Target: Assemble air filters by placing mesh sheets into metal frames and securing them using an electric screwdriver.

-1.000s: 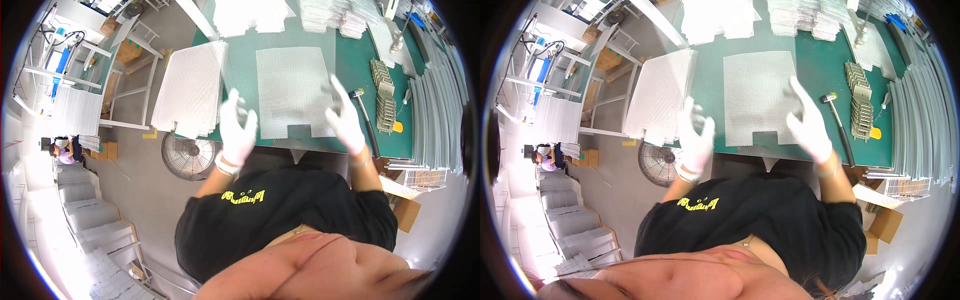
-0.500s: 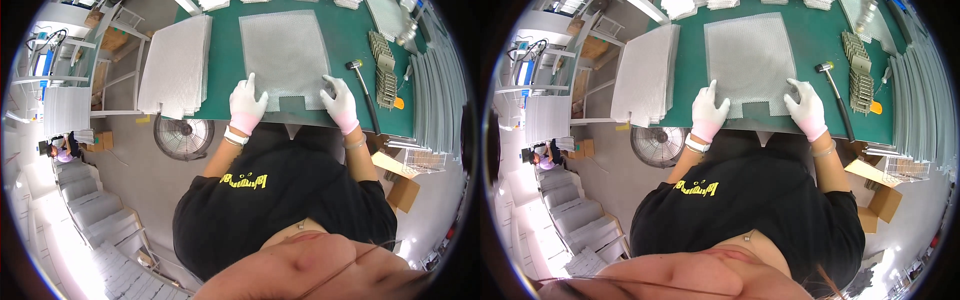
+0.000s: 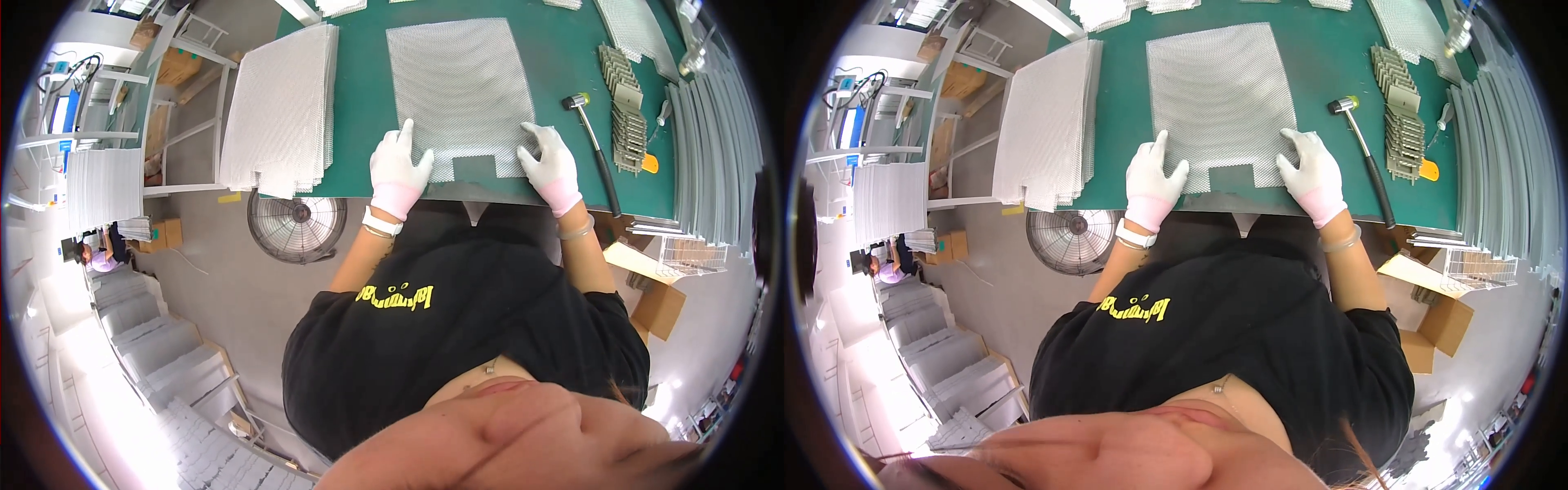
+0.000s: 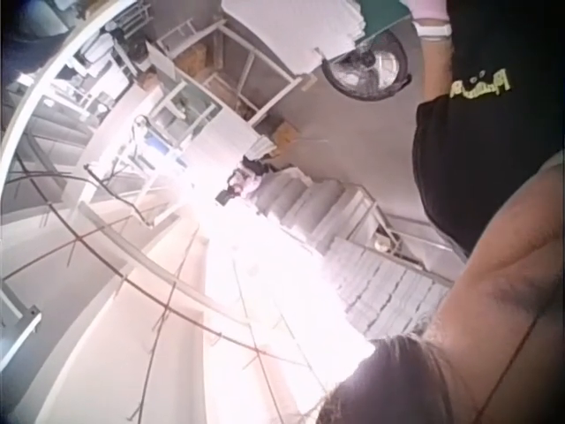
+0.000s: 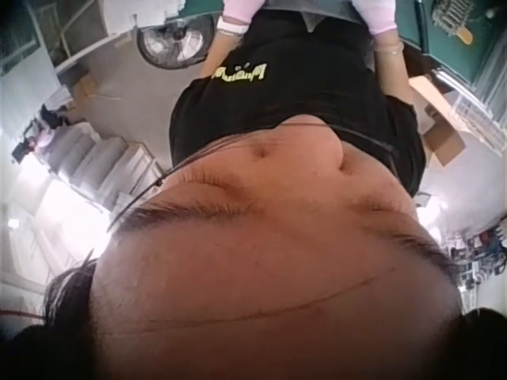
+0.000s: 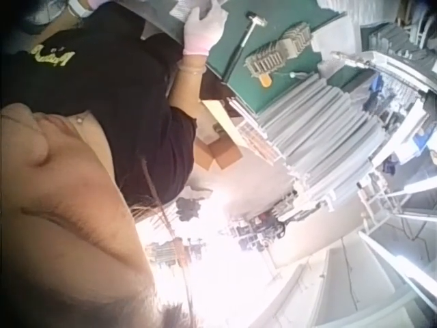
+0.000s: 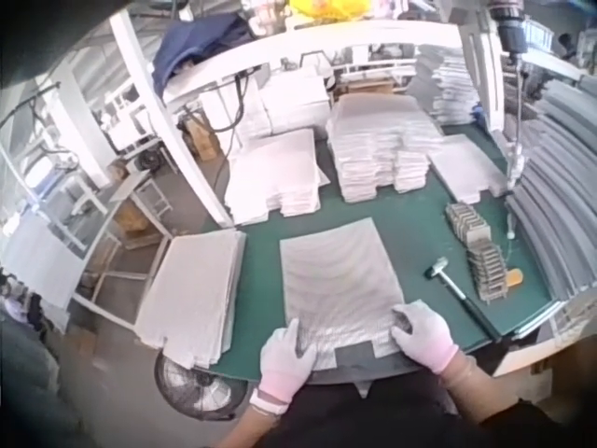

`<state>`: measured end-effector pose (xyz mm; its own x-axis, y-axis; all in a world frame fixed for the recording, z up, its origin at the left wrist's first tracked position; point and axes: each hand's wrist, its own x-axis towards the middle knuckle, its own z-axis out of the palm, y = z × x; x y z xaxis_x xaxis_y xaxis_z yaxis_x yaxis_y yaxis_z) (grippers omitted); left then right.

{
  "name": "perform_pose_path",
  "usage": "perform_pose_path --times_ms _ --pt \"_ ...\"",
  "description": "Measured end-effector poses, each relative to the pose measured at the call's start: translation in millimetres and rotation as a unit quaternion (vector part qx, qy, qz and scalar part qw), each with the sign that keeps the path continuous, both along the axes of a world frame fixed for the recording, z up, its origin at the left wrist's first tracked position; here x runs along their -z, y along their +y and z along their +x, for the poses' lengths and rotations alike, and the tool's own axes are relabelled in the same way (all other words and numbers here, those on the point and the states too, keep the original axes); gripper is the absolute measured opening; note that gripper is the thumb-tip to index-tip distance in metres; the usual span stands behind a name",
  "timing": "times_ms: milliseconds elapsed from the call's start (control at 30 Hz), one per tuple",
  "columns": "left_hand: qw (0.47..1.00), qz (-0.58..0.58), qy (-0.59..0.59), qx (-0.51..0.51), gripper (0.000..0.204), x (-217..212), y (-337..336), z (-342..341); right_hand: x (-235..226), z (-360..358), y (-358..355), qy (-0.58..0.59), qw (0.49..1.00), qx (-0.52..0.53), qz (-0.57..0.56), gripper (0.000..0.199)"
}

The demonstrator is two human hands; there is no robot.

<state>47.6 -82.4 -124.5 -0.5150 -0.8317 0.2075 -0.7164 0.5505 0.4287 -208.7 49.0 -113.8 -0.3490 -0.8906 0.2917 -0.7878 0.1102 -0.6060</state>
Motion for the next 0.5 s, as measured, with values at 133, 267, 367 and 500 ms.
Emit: perform_pose_path --times_ms 133,267,367,500 --pt "1.0 -0.003 -0.012 -0.003 0.065 -0.7 -1.1 -0.3 1.1 -1.7 -2.2 0.024 1.0 0.0 0.008 0.039" --pt "1.0 0.011 -0.024 -0.01 0.066 -8.4 -0.3 -2.6 -20.2 5.4 -5.9 0.039 0.993 0.026 0.112 0.041" --pt "0.994 0.055 -0.076 -0.053 0.064 -27.7 -2.0 -5.1 -32.2 2.8 -2.4 0.074 0.982 0.035 0.17 0.041" --pt "0.992 -0.029 -0.122 0.034 0.056 -28.4 -20.5 1.1 -53.2 -54.5 -27.2 0.09 0.994 -0.066 0.023 0.034"
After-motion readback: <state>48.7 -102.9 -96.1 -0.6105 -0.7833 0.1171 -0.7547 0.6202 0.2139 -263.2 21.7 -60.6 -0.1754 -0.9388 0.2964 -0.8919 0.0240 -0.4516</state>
